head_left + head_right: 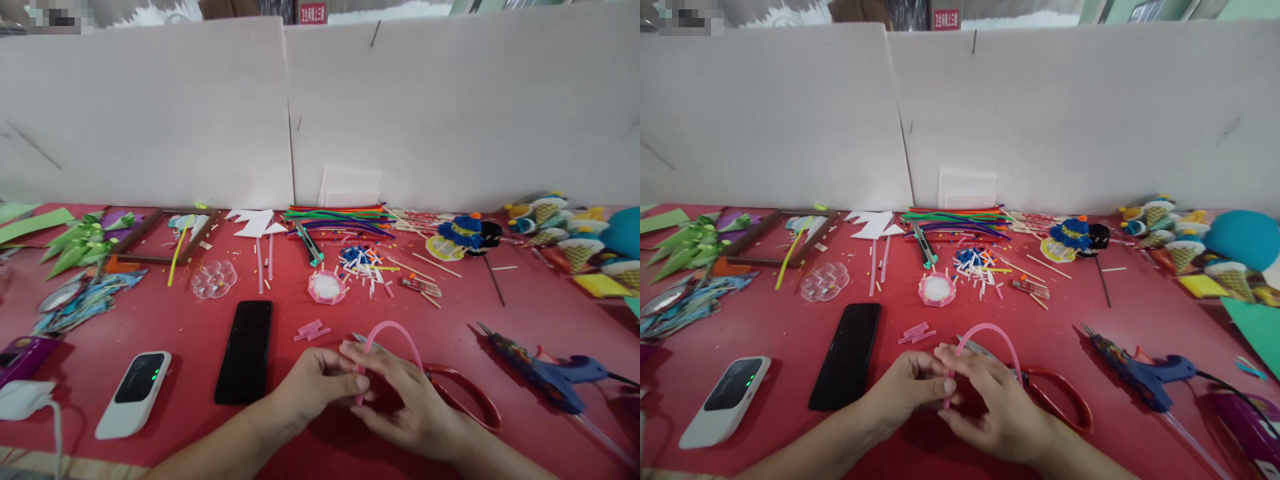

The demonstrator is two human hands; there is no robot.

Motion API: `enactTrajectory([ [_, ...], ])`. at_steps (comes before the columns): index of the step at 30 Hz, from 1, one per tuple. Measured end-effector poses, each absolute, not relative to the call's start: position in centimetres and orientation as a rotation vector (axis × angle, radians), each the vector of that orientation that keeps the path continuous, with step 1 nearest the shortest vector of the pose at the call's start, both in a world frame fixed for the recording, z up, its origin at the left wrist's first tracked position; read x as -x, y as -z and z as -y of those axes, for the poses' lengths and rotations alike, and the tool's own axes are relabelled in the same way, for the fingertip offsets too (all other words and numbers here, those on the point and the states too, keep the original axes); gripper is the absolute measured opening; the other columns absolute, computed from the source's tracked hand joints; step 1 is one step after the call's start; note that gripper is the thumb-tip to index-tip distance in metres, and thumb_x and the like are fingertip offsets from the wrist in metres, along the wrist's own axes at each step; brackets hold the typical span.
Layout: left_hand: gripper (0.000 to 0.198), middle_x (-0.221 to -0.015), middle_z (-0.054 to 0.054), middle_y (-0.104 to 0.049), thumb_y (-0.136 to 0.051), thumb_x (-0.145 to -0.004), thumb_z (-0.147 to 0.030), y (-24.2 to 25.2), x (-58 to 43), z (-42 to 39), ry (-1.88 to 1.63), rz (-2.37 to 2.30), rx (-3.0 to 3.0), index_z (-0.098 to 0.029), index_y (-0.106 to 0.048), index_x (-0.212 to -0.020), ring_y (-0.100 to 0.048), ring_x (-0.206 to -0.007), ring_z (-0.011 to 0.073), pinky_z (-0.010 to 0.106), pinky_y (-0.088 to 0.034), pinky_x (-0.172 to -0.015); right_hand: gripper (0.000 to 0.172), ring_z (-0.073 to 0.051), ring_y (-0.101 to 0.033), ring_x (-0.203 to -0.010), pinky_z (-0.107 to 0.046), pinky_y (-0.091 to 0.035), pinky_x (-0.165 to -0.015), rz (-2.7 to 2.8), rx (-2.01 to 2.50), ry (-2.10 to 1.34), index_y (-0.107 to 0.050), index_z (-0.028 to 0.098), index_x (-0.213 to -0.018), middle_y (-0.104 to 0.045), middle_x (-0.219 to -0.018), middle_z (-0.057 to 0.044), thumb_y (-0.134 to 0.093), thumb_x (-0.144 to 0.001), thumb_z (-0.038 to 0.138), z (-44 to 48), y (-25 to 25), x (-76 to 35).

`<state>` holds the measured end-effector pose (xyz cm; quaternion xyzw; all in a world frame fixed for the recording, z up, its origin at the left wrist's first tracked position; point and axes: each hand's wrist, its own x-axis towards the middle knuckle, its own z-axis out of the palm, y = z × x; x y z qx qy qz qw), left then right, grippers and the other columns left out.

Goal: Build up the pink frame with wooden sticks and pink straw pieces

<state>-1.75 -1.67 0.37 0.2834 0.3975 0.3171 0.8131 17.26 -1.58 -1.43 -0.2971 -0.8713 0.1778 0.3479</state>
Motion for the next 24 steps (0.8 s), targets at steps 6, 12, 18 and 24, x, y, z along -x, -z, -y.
enactTrajectory([
  [6, 0.042, -0.065, 0.003, -0.072, -0.094, -0.048, -0.04, -0.47, 1.68, 1.75, -0.653, -0.896, -0.589, -0.011, -0.072, -0.071, -0.066, -0.063, 0.0122, 0.023, -0.05, -0.065, 0.066, -0.022, -0.064, -0.119, -0.033, -0.054, -0.1, 2.254, 0.773, -0.411, -0.04, 0.019, -0.144, -0.066, -0.129, -0.012, -0.062, -0.082, 0.021, 1.48, 1.11, -17.25],
  [12, 0.038, -0.068, 0.002, -0.072, -0.089, -0.058, -0.044, -0.24, 1.7, 1.71, -0.682, -0.858, -0.709, -0.013, -0.075, -0.073, -0.061, -0.061, 0.0093, 0.023, -0.048, -0.067, 0.068, -0.023, -0.066, -0.116, -0.034, -0.057, -0.097, 2.248, 0.724, -0.446, -0.038, 0.019, -0.144, -0.067, -0.128, -0.014, -0.061, -0.081, 0.016, 1.3, 1.23, -17.02],
  [18, 0.038, -0.069, 0.004, -0.072, -0.081, -0.068, -0.049, -0.01, 1.69, 1.76, -0.723, -0.902, -0.898, -0.012, -0.076, -0.075, -0.062, -0.063, 0.0123, 0.025, -0.049, -0.069, 0.063, -0.022, -0.067, -0.114, -0.036, -0.057, -0.096, 2.264, 0.743, -0.413, -0.042, 0.019, -0.141, -0.068, -0.125, -0.014, -0.058, -0.081, 0.012, 1.1, 1.25, -16.94],
  [24, 0.04, -0.071, 0.005, -0.071, -0.07, -0.077, -0.053, -0.45, 1.71, 1.94, -0.733, -0.969, -1.067, -0.013, -0.074, -0.076, -0.063, -0.066, 0.0157, 0.025, -0.049, -0.066, 0.061, -0.022, -0.066, -0.117, -0.035, -0.057, -0.097, 2.268, 0.73, -0.414, -0.042, 0.018, -0.142, -0.069, -0.124, -0.012, -0.055, -0.083, 0.012, 1.01, 1.05, -16.77],
])
